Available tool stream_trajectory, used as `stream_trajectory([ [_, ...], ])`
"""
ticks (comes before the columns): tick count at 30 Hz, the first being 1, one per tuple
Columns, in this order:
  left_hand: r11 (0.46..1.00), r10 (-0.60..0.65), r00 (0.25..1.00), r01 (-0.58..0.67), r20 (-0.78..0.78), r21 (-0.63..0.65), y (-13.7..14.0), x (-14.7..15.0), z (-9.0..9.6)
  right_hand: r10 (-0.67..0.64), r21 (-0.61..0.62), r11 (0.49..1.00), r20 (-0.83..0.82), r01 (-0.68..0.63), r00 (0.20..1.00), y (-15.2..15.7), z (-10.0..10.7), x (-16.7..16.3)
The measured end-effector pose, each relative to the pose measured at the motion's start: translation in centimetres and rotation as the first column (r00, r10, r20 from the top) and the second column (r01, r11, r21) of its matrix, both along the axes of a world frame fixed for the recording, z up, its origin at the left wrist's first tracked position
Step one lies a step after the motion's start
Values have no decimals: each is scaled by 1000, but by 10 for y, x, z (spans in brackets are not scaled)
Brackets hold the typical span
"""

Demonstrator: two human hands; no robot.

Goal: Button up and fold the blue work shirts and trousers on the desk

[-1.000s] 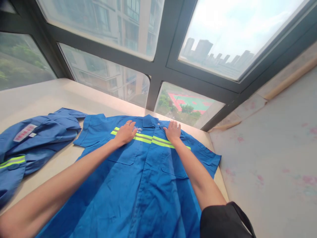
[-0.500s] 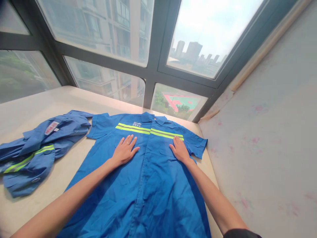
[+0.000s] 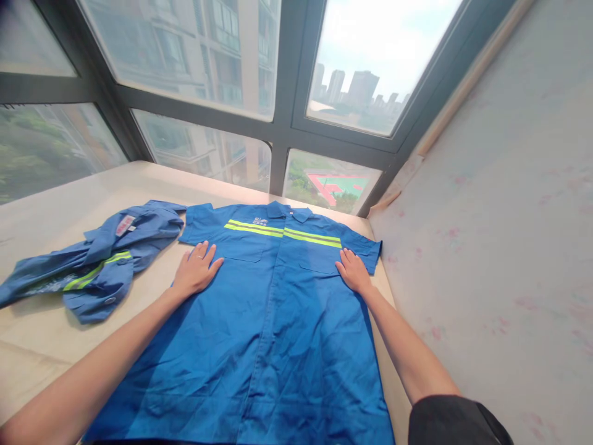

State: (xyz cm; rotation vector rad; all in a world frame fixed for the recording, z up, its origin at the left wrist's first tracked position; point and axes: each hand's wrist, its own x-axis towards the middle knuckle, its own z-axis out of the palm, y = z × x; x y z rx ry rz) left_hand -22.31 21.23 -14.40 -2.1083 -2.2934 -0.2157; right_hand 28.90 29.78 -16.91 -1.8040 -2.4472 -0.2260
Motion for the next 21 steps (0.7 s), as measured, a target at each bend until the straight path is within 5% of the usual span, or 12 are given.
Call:
stream_trajectory([
  [7,994,96,994,-99,54,45,-15,-14,0,-55,62,997,-21,56,998,-11,-8,7],
  [11,984,90,936,-136,340,114,-14,-15,8,-16,85,996,0,16,1000,-14,-13,13],
  [13,956,171,729,-285,663,67,-4,-21,16,9,98,995,21,-11,1000,-13,-16,17],
  [16,843,323,197,-504,926,-187,22,-37,33,44,138,989,37,-49,998,-10,-19,21],
  [21,761,395,-188,-482,899,-435,72,-69,55,123,218,968,35,-128,992,-4,-26,27],
])
